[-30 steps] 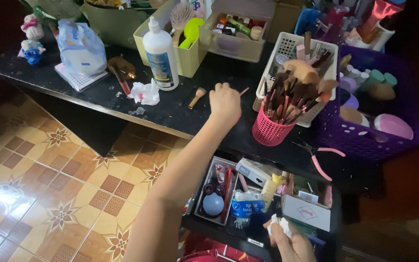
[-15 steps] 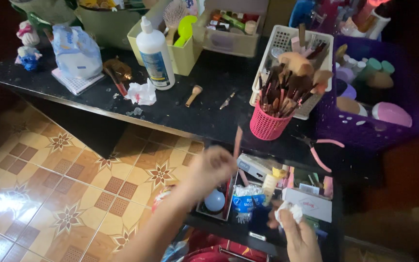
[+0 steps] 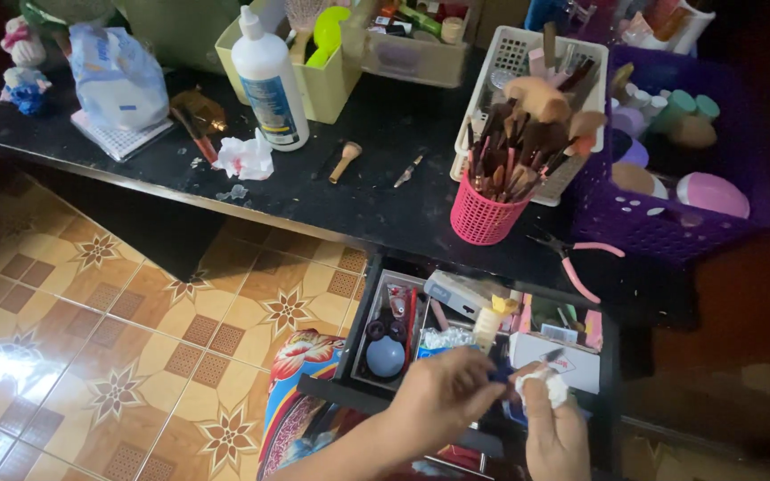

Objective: The person removes makeup brushes and small cosmetic items from a drawer, wipes them with a tissue, and places them back into the drawer or onto the vanity surface. The person also moves a pink brush holder and other items within the drawer to reorganize the space.

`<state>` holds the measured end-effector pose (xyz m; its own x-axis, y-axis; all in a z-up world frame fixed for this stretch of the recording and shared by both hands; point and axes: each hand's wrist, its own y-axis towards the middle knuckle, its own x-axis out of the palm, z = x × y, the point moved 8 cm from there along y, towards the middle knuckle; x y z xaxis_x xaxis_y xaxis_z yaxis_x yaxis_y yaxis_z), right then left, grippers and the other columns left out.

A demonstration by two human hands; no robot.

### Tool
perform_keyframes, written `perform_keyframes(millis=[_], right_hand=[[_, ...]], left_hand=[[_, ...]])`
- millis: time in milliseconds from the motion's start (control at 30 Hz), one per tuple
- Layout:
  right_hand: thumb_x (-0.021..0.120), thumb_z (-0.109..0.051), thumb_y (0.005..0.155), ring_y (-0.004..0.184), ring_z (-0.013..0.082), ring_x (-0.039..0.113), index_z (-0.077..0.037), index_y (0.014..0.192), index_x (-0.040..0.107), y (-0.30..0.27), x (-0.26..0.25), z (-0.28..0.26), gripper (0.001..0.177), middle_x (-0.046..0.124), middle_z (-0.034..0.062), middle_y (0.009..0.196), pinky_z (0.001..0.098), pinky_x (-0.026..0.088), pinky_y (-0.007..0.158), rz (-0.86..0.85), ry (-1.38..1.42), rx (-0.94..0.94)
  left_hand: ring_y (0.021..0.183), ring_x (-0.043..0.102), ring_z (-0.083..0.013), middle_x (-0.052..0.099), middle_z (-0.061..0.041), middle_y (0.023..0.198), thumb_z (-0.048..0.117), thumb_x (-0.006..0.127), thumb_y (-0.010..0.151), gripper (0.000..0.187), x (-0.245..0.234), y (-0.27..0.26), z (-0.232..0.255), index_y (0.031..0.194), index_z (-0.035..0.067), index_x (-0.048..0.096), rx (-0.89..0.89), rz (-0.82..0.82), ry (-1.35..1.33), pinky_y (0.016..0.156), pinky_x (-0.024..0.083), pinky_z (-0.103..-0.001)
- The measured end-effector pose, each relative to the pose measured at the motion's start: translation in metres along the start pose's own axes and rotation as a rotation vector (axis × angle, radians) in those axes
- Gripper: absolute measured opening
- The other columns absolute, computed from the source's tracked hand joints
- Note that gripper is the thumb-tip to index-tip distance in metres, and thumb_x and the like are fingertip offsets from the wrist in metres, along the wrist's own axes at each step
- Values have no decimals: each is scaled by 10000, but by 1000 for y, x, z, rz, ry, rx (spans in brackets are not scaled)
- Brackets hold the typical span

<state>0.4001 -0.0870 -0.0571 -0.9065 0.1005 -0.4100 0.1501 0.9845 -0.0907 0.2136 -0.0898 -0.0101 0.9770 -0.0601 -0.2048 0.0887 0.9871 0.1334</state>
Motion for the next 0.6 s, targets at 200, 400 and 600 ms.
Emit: perform_keyframes(millis=[200,400,600], right_hand=[[422,-514,960,956,199,784,-156,1191,723,-11,29,-33,521,788,52,1067,334,571,800,-275,-199,-225],[483,-446,988,736,174,691,-163,971,729,-5,32,-13,375,710,23,789,309,500,721,-318,-177,-261],[528,-413,975,692,179,649,-177,979,734,-1,28,2,314,699,10,739,317,487,702,-324,-236,-107]], left_hand=[[792,684,-207,688,-106,892,136,708,988,136,-14,6,51,930,13,710,268,-78,-75,720,565,-314],[758,644,-222,652,-103,829,124,715,983,194,-24,5,38,832,22,649,309,42,-54,693,532,-349],[705,618,-141,675,-59,820,145,795,924,217,-26,10,25,794,64,642,188,13,-50,639,500,-292]])
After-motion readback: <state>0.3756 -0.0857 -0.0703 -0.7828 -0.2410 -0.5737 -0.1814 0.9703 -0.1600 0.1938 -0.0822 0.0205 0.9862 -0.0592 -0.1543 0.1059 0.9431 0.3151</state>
